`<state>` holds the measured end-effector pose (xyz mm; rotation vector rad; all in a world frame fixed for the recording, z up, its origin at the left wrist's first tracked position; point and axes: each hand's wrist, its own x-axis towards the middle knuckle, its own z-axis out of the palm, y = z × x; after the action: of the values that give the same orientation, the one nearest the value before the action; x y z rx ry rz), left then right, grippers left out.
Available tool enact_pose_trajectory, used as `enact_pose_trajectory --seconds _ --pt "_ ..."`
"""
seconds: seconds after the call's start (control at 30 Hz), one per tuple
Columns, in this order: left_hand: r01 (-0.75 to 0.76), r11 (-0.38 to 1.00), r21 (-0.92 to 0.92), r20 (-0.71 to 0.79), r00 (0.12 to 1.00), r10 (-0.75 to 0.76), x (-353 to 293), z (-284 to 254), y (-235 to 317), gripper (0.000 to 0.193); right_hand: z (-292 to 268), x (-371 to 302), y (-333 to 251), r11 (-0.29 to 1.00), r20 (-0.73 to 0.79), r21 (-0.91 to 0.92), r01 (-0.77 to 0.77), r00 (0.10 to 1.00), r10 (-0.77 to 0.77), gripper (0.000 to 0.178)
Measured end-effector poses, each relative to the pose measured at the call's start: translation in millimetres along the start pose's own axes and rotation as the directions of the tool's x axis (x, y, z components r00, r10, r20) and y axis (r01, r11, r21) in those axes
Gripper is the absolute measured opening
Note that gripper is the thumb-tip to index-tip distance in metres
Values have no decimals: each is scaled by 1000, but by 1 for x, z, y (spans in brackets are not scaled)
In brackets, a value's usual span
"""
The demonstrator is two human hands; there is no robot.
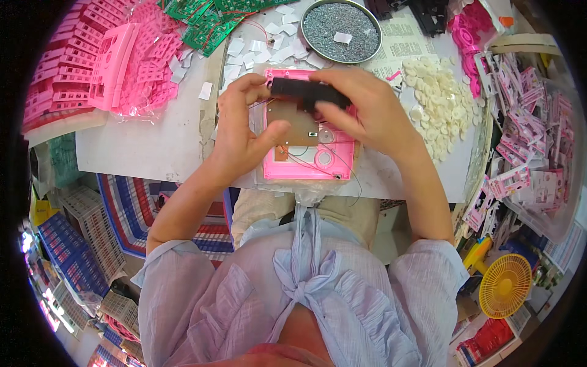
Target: Assembling and testing pink electronic toy piggy banks at a factory workbench.
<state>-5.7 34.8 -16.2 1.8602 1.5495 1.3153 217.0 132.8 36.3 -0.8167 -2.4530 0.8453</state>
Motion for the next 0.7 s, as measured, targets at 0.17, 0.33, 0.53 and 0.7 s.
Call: enact_pose_trajectory --seconds 0.17,0.33,0.53,0.7 --pt "-55 993 107 62 997 48 -4 2 2 66 -11 35 8 949 296 57 -311 913 281 40" --pt "-112 925 363 209 977 36 5 -2 20 64 -27 46 -4 851 91 -437 -292 927 365 52" --pt "-83 911 404 250 968 -23 9 -2 26 62 -9 15 19 946 103 -286 150 987 -125 37" --pt "-173 865 470 242 968 62 18 -4 31 50 16 -3 15 903 -104 -409 128 977 -186 45"
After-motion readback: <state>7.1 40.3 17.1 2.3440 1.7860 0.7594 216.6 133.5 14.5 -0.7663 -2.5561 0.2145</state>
